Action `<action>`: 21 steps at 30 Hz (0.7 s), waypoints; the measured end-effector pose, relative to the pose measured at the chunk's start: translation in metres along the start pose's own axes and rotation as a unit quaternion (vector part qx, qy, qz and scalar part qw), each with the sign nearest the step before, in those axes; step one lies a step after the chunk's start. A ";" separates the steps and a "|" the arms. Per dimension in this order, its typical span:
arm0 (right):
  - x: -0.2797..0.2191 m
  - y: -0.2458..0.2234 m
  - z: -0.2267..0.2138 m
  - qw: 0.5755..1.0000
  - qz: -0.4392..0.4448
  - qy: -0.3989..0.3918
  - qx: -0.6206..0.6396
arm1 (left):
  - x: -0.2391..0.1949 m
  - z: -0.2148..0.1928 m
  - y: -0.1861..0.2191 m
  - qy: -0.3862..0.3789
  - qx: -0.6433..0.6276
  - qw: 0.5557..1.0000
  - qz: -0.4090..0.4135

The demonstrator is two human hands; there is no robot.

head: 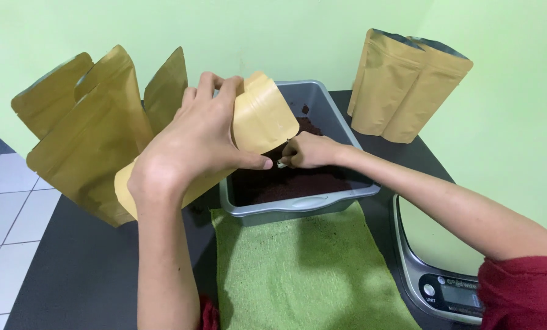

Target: The person scoops coffee powder from a tray into a pouch, weighs the pouch on a digital scale, and seals the pouch by hand.

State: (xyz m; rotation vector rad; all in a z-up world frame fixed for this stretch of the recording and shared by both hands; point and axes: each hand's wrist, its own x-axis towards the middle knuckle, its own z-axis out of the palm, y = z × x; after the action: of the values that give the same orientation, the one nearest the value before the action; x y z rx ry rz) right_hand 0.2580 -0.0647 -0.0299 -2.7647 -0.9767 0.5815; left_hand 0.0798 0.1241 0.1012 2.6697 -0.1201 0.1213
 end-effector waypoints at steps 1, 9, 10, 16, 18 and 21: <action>-0.004 0.000 -0.005 1.000 0.000 -0.001 0.000 | 0.004 0.002 -0.001 0.000 0.000 1.000 0.000; -0.059 0.005 -0.048 0.996 0.065 0.034 0.048 | 0.030 0.022 -0.001 -0.066 0.052 0.996 -0.035; -0.066 0.005 -0.053 0.996 0.068 0.035 0.051 | 0.032 0.024 -0.001 -0.068 0.053 0.996 -0.032; -0.092 0.036 -0.072 0.992 0.078 0.100 -0.006 | 0.049 0.040 -0.014 -0.051 0.089 0.994 -0.027; -0.110 0.027 -0.084 0.990 0.077 0.116 0.004 | 0.044 0.036 -0.008 -0.049 0.081 0.995 -0.040; -0.114 0.037 -0.095 0.989 0.067 0.129 -0.013 | 0.044 0.037 -0.006 -0.053 0.088 0.994 -0.045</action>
State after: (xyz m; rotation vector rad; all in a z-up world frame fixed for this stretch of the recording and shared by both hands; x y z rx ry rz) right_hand 0.2365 -0.1666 0.0823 -2.8513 -0.7531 0.2202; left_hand 0.1268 0.1100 0.0706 2.8534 -0.0236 -0.0418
